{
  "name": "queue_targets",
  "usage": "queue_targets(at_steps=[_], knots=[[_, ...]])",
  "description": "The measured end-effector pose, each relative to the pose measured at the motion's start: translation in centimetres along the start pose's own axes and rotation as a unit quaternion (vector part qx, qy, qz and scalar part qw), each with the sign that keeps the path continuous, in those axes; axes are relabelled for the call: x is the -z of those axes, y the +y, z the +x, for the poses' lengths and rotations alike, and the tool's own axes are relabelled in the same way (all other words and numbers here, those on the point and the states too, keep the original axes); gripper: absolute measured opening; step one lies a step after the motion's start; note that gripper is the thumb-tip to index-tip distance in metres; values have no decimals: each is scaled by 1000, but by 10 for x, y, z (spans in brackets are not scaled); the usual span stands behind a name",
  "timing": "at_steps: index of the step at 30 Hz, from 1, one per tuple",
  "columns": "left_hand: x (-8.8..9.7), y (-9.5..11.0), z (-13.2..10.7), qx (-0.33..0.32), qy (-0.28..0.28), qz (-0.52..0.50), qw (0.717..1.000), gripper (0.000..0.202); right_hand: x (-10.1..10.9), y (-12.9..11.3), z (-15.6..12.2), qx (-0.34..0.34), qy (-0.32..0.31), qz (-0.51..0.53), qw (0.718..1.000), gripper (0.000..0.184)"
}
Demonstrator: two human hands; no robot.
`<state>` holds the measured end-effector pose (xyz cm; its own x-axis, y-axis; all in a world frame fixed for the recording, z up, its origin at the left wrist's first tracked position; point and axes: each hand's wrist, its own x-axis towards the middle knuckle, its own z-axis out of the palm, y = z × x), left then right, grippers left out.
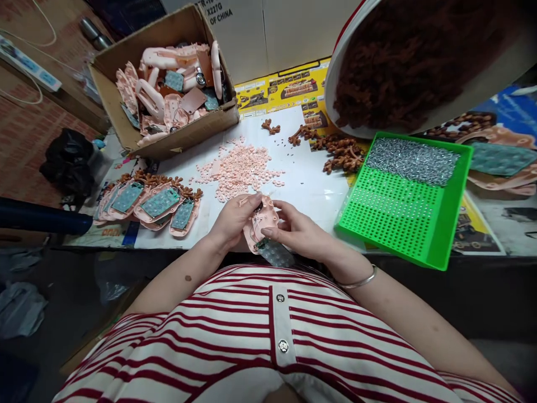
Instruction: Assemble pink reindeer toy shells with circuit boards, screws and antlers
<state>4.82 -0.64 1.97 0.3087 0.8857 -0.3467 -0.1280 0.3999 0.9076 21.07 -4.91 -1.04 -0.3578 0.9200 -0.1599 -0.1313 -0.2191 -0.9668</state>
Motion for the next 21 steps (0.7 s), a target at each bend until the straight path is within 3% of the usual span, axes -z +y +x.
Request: queue_targets(at_steps=[4,7,9,12,15,18,21], knots=[[0,-6,0,6,-40,2,999,43,-8,8,4,26,98,-27,995,39],[1,-7,-3,50,-64,-33,996,41,-9,10,8,31,131,-21,991,36],[2,-5,-4,61,-52,-53,995,40,-8,11,8,21,113,17,993,40],[5,2,-2,20,4,-66,998,38,-6,12,1,-12,25,77,997,54],[10,6,4,-27,56,-55,997,38,-1,12,-11,-27,-52,47,997,75],[15,5,8,-42,95,-47,993,38,4,8,-21,-6,-20,-11,1000,76],[18,-1,10,-23,96,-63,993,38,9,-1,-26,-4,53,24,998,52]])
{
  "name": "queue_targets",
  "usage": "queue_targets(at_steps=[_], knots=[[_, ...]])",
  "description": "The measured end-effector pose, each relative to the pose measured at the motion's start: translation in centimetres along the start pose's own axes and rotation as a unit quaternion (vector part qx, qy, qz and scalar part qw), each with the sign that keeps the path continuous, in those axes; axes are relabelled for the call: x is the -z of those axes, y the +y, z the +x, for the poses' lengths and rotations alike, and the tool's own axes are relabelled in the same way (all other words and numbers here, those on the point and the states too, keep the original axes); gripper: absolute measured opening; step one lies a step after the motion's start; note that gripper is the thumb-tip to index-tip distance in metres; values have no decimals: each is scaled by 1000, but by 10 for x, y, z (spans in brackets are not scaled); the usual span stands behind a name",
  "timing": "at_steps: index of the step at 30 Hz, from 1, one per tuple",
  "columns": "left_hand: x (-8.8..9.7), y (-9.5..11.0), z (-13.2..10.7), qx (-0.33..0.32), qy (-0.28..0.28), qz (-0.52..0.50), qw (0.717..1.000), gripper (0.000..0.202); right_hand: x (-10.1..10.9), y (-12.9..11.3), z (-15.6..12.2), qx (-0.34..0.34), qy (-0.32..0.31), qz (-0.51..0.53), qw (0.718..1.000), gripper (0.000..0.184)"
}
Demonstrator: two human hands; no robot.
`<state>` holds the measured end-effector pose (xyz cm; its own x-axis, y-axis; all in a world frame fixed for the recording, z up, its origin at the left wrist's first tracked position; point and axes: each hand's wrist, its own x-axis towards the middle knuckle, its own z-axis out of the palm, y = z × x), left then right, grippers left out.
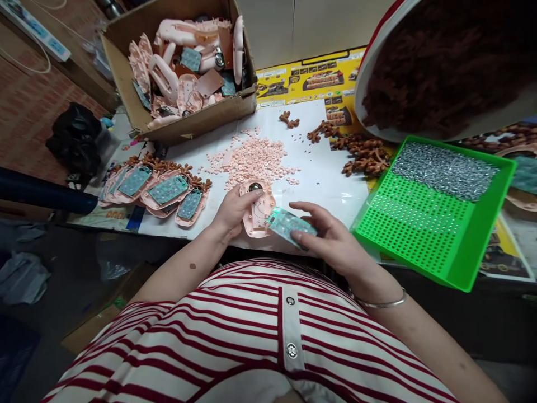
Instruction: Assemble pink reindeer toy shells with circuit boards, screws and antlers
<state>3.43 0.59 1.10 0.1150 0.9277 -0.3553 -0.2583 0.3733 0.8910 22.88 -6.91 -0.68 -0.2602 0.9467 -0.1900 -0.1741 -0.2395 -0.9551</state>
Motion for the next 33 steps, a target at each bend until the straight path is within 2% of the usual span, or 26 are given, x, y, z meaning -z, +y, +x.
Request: queue_targets(at_steps=[2,6,8,12,16,21,33], knots=[[1,-3,-1,22,-18,-5,1000,37,3,-6,0,-17,24,61,998,38],[2,-4,-3,55,-49,-20,997,36,7,-12,3,-19,11,154,988,58],[3,-4,-3,68,-61,-29,995,36,7,-11,6,-19,30,150,988,62],[5,-5,-3,87,-93,-54,990,36,7,-7,12,-18,86,134,987,58],[7,-4,-5,98,-127,-64,985,37,7,-5,16,-5,102,137,985,63],[10,-6,-7,86,-182,-8,980,41,7,-8,18,4,111,110,988,68],[10,-10,-9,98,-187,-29,977,33,3,-11,19,20,116,85,989,63]])
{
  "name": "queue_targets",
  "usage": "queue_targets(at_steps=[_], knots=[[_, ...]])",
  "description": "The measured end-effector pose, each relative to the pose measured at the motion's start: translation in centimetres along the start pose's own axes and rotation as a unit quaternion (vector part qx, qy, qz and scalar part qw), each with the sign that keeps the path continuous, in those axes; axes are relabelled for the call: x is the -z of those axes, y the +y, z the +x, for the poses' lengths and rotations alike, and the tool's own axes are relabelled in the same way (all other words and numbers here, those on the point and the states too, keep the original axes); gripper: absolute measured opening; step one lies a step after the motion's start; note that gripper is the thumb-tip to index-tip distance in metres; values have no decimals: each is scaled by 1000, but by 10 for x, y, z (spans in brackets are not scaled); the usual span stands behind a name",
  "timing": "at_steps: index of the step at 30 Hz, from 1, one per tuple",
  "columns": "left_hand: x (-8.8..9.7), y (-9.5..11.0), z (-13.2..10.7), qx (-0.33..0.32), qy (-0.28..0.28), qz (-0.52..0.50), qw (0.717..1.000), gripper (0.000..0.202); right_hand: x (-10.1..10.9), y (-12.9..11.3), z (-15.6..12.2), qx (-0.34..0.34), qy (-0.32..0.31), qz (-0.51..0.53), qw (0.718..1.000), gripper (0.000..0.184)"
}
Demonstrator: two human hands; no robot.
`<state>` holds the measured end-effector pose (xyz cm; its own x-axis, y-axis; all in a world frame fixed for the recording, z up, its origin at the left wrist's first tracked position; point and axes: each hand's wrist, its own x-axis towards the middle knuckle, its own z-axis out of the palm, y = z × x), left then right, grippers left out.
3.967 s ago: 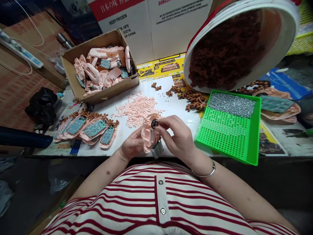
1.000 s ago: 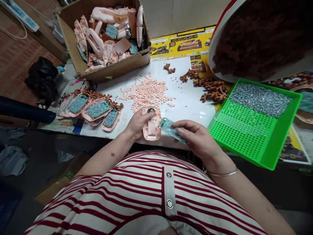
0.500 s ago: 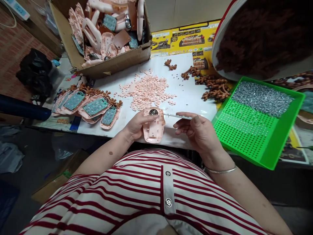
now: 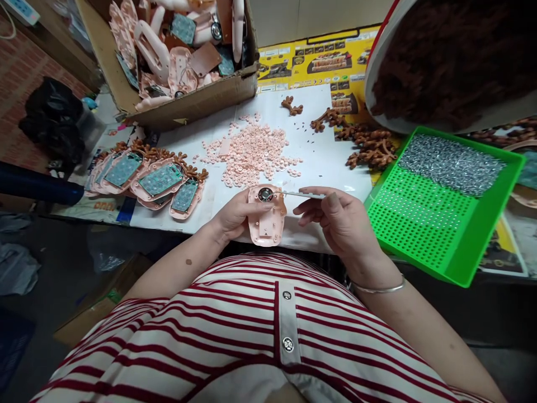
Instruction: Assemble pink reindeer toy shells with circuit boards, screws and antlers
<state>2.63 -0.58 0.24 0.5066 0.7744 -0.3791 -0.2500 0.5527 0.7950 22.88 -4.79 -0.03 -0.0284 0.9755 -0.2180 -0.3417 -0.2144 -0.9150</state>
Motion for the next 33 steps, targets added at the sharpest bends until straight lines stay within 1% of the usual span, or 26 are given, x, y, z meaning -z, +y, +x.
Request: queue_targets(at_steps=[6,9,12,14,16,18,20,22,24,27,30,33], knots=[[-2,-3,1,6,36,20,999,29,0,-9,-1,24,-33,-55,998,58],[0,-4,1,18,35,17,999,32,-3,-18,0,44,-44,-97,993,56],[0,-4,1,26,28,18,999,34,-6,-27,5,77,-34,-142,986,52],[-1,-4,0,30,21,20,999,36,-6,-33,9,87,-41,-152,984,55],[-2,-3,0,36,18,25,999,38,-4,-37,11,76,-79,-146,983,62],[-2,-3,-1,40,19,29,999,39,0,-40,11,52,-136,-137,980,66],[-1,-3,-2,40,18,30,999,40,4,-42,9,34,-182,-133,974,65],[0,-4,-1,39,15,28,999,40,7,-43,7,41,-202,-139,969,58],[0,-5,-1,41,17,26,999,41,6,-43,6,69,-188,-164,966,47],[-1,-7,-1,41,23,29,998,41,1,-43,8,126,-135,-241,953,31],[-2,-8,-1,43,27,33,998,41,-7,-43,12,181,-105,-323,923,31],[-3,-9,-1,48,26,33,998,41,-14,-42,16,215,-86,-362,903,38]])
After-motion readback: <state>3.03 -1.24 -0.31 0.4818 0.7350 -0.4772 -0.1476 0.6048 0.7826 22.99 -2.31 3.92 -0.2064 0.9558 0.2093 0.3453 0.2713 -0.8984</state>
